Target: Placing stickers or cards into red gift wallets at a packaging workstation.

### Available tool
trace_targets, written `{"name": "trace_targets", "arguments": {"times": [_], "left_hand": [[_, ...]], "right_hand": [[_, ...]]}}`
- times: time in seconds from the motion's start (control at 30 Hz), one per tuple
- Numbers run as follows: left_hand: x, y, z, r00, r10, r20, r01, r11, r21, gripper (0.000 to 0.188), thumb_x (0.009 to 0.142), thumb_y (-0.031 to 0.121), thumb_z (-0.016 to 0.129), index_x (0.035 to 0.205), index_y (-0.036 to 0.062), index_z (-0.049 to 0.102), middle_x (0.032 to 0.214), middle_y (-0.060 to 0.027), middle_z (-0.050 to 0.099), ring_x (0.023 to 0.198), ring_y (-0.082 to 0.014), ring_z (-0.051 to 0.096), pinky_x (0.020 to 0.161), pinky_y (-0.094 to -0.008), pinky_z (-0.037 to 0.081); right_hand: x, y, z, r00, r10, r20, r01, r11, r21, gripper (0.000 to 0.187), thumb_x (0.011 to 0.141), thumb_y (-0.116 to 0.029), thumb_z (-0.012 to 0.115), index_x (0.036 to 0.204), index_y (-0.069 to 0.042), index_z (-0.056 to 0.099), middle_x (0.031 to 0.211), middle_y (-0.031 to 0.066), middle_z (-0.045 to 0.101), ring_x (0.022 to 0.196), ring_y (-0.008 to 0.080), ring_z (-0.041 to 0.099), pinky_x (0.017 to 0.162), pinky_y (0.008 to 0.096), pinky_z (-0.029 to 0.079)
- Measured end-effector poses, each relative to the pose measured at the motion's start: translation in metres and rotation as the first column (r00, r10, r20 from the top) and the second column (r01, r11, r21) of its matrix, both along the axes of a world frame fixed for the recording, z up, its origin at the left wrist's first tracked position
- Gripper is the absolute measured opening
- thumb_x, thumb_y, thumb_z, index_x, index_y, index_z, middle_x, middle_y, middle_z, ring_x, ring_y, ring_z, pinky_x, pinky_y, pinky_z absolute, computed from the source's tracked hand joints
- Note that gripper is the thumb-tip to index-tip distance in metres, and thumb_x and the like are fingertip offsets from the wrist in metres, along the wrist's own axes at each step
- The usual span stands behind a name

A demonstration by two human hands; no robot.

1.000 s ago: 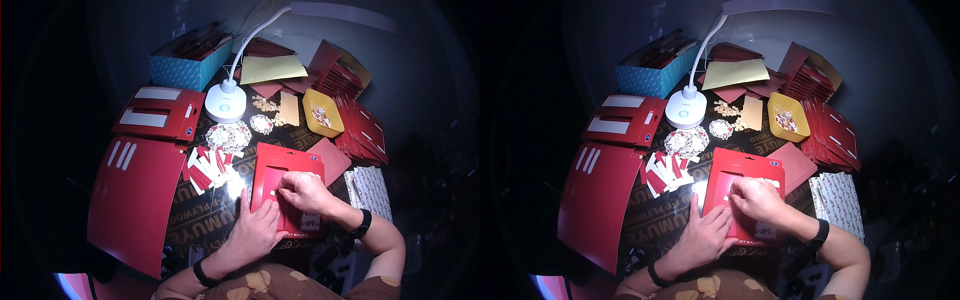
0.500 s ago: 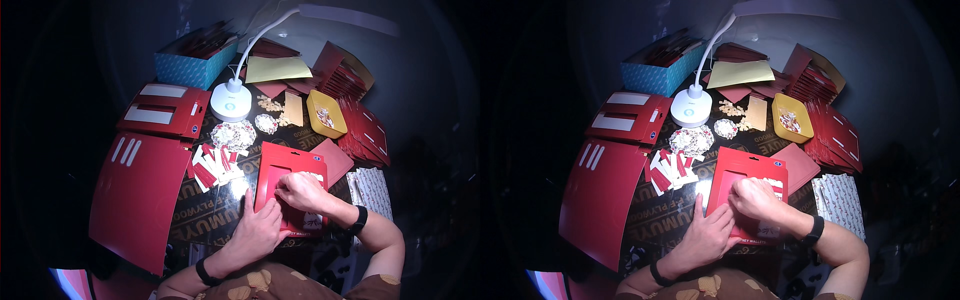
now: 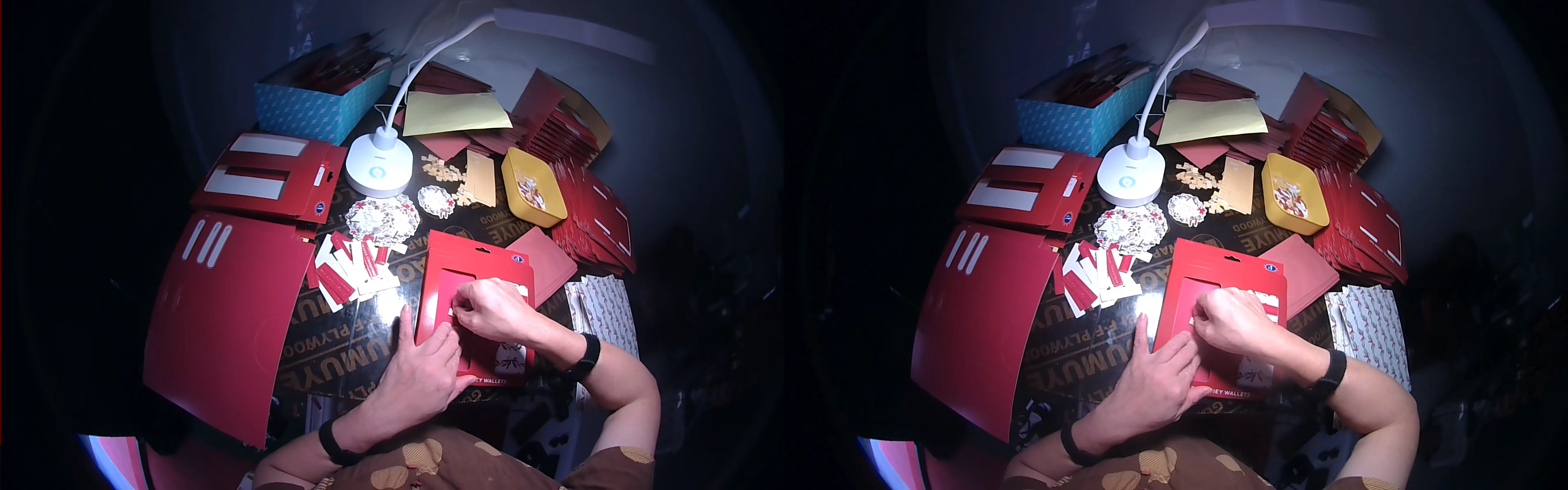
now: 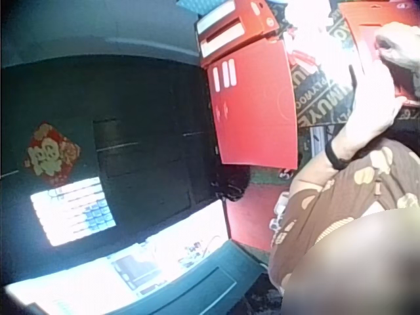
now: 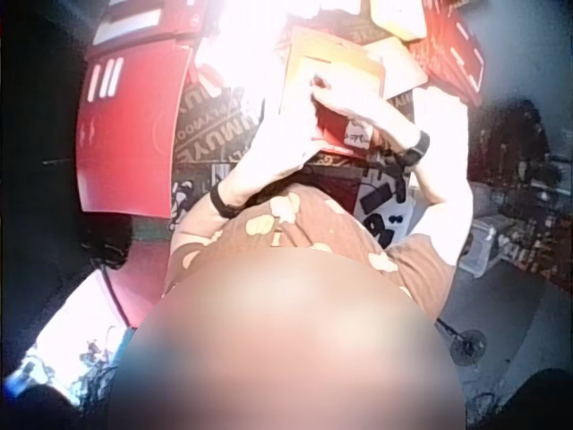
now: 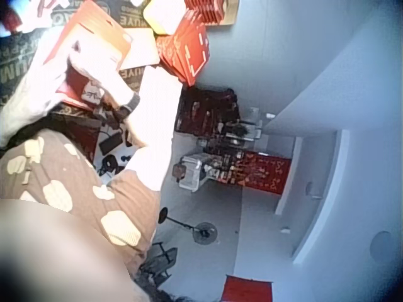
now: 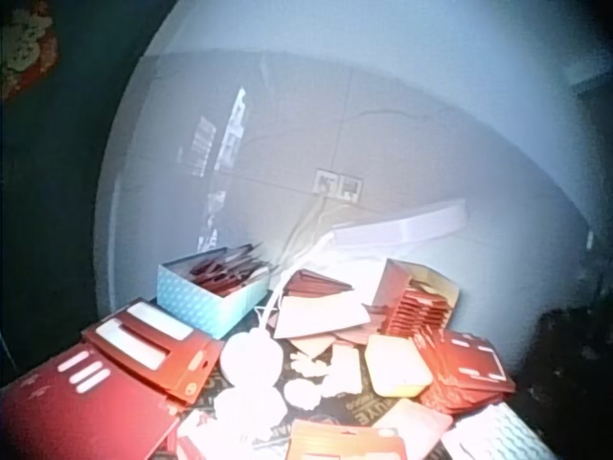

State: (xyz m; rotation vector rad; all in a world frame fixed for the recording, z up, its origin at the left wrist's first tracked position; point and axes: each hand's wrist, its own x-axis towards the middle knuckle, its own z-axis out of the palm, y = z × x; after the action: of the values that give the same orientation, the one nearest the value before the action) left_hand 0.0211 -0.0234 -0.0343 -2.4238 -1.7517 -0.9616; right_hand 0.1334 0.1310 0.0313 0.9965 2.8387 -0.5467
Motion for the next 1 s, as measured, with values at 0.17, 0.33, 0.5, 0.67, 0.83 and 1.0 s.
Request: {"name": "trace_targets", "arguments": {"times": [0.17,0.33,0.5,0.67,0.83,1.0], "left_hand": [[0.0,0.0,0.002,1.0,0.005,-0.001,-0.005,1.0,-0.003,0.049,0.085,0.038,0.071,0.107,-0.0052,0.068,0.116,-0.0158,0.062,0.122,-0.026,0.054,0.108,-0.0753,0.02],[0.0,0.0,0.003,1.0,0.005,-0.006,-0.005,1.0,-0.004,0.047,0.085,0.038,0.071,0.105,-0.0044,0.069,0.115,-0.015,0.062,0.122,-0.0259,0.054,0.107,-0.0758,0.02],[0.0,-0.001,0.004,1.0,-0.03,-0.003,0.029,0.995,-0.097,0.044,0.087,0.038,0.07,0.104,-0.0029,0.069,0.115,-0.0145,0.062,0.123,-0.0256,0.053,0.107,-0.0764,0.02],[0.0,-0.001,0.003,1.0,-0.016,-0.011,0.016,0.998,-0.066,0.047,0.087,0.039,0.069,0.106,-0.0042,0.069,0.116,-0.0154,0.062,0.123,-0.0256,0.053,0.107,-0.0759,0.02],[0.0,-0.001,0.001,1.0,0.011,-0.021,-0.011,1.0,-0.009,0.05,0.087,0.039,0.069,0.109,-0.0054,0.068,0.117,-0.0164,0.062,0.123,-0.0258,0.053,0.107,-0.0756,0.02],[0.0,-0.001,0.003,1.0,0.005,-0.011,-0.005,1.0,-0.025,0.049,0.087,0.039,0.069,0.109,-0.0048,0.068,0.119,-0.0154,0.061,0.124,-0.0258,0.052,0.107,-0.076,0.02]], "right_hand": [[0.006,-0.005,-0.008,0.992,0.052,-0.118,-0.044,0.997,0.069,0.018,0.081,-0.018,0.064,0.075,0.0,0.067,0.073,0.0221,0.067,0.073,0.0409,0.067,0.066,0.0517,0.052],[0.003,-0.008,-0.011,0.991,0.09,-0.099,-0.071,0.981,0.183,0.019,0.081,-0.017,0.064,0.071,-0.001,0.064,0.07,0.0212,0.066,0.067,0.0398,0.066,0.063,0.052,0.051],[0.001,-0.008,-0.015,0.997,0.067,-0.027,-0.06,0.972,0.226,0.012,0.078,-0.015,0.067,0.08,-0.003,0.069,0.074,0.018,0.068,0.074,0.0383,0.068,0.063,0.0471,0.052],[-0.001,-0.005,-0.011,1.0,-0.013,-0.013,0.014,0.993,0.117,0.014,0.078,-0.014,0.066,0.082,-0.001,0.069,0.076,0.019,0.069,0.076,0.0388,0.068,0.067,0.047,0.053],[0.002,-0.004,-0.005,1.0,-0.016,-0.021,0.017,0.999,0.043,0.014,0.079,-0.013,0.065,0.085,-0.001,0.069,0.079,0.0188,0.07,0.079,0.0381,0.069,0.069,0.046,0.054],[0.009,-0.008,-0.019,0.961,0.165,-0.223,-0.118,0.971,0.208,0.015,0.083,-0.013,0.063,0.074,-0.001,0.062,0.071,0.0198,0.065,0.069,0.0404,0.065,0.061,0.0496,0.051]]}}
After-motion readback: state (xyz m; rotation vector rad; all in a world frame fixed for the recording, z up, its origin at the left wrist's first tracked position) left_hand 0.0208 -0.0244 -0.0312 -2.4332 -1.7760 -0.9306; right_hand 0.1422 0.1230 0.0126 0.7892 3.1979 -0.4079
